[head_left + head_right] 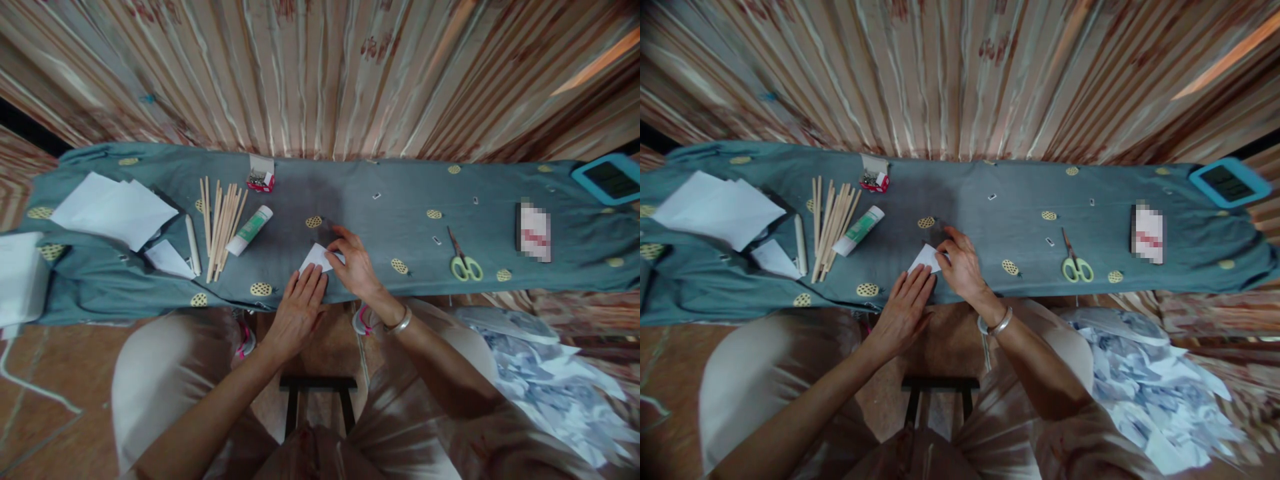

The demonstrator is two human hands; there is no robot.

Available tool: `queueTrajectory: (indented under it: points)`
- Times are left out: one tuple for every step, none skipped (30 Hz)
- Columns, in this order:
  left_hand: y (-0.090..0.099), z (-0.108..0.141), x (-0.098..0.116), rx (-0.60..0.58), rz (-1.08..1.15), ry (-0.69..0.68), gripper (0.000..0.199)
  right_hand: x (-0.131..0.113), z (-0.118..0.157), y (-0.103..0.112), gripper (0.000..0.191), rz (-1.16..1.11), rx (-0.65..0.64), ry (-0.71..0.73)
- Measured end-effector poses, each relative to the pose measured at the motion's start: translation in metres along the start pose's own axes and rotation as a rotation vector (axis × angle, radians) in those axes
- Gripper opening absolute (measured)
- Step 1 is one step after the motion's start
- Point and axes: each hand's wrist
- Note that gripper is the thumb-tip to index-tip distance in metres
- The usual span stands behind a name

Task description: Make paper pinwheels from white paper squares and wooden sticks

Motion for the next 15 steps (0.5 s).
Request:
queueTrajectory:
  points:
    - [-0.0005, 0.0003, 0.0, -0.003, -0.002, 0.001, 0.062, 0.0001, -0.0002, -0.0003, 0.01, -0.008, 0.005, -0.002]
    - [-0.0009, 0.0006, -0.0001, -0.005, -0.004, 0.001, 0.063, 0.0002, -0.0004, -0.0006, 0.01, -0.015, 0.01, -0.004]
    - [-0.0013, 0.0008, -0.0001, -0.005, -0.007, -0.001, 0.063, 0.0004, -0.0006, -0.0008, 0.01, -0.022, 0.016, -0.006]
    - [-0.0015, 0.001, -0.0002, -0.002, -0.009, -0.003, 0.064, 0.0005, -0.0008, -0.0011, 0.009, -0.028, 0.02, -0.01]
    - [-0.0016, 0.0011, -0.0002, 0.002, -0.011, -0.004, 0.064, 0.0007, -0.0009, -0.0012, 0.009, -0.034, 0.022, -0.016]
    - [-0.0016, 0.0011, -0.0002, 0.007, -0.011, -0.003, 0.064, 0.0009, -0.0011, -0.0014, 0.008, -0.04, 0.021, -0.02]
    - [-0.0016, 0.0012, 0.0, 0.01, -0.01, -0.002, 0.064, 0.0011, -0.0013, -0.0015, 0.008, -0.046, 0.018, -0.022]
    - [-0.0015, 0.0012, 0.0002, 0.01, -0.008, -0.002, 0.064, 0.0012, -0.0014, -0.0015, 0.008, -0.051, 0.016, -0.022]
    - [-0.0013, 0.0011, 0.0004, 0.008, -0.007, -0.002, 0.064, 0.0013, -0.0016, -0.0016, 0.008, -0.054, 0.014, -0.022]
    - [-0.0012, 0.001, 0.0008, 0.005, -0.008, -0.001, 0.063, 0.0013, -0.0017, -0.0016, 0.008, -0.055, 0.013, -0.023]
    - [-0.0011, 0.0008, 0.0011, 0.004, -0.012, -0.002, 0.063, 0.0013, -0.0018, -0.0017, 0.008, -0.055, 0.013, -0.026]
    - [-0.001, 0.0006, 0.0015, 0.002, -0.018, -0.004, 0.062, 0.0011, -0.0018, -0.0018, 0.007, -0.054, 0.015, -0.03]
    - [-0.0011, 0.0004, 0.0017, 0.0, -0.023, -0.006, 0.062, 0.0009, -0.0018, -0.0019, 0.007, -0.053, 0.019, -0.034]
    - [-0.0012, 0.0002, 0.0019, -0.003, -0.026, -0.008, 0.062, 0.0006, -0.0018, -0.0021, 0.007, -0.053, 0.024, -0.035]
    - [-0.0014, 0.0001, 0.0019, -0.004, -0.027, -0.01, 0.062, 0.0003, -0.0018, -0.0023, 0.007, -0.053, 0.028, -0.033]
Point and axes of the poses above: each hand's wrist, its own z-axis away from the middle knuckle, its own y-axis out of the back of the hand, x = y × z, and after that the axes turned 4 degrees about x, right-handed
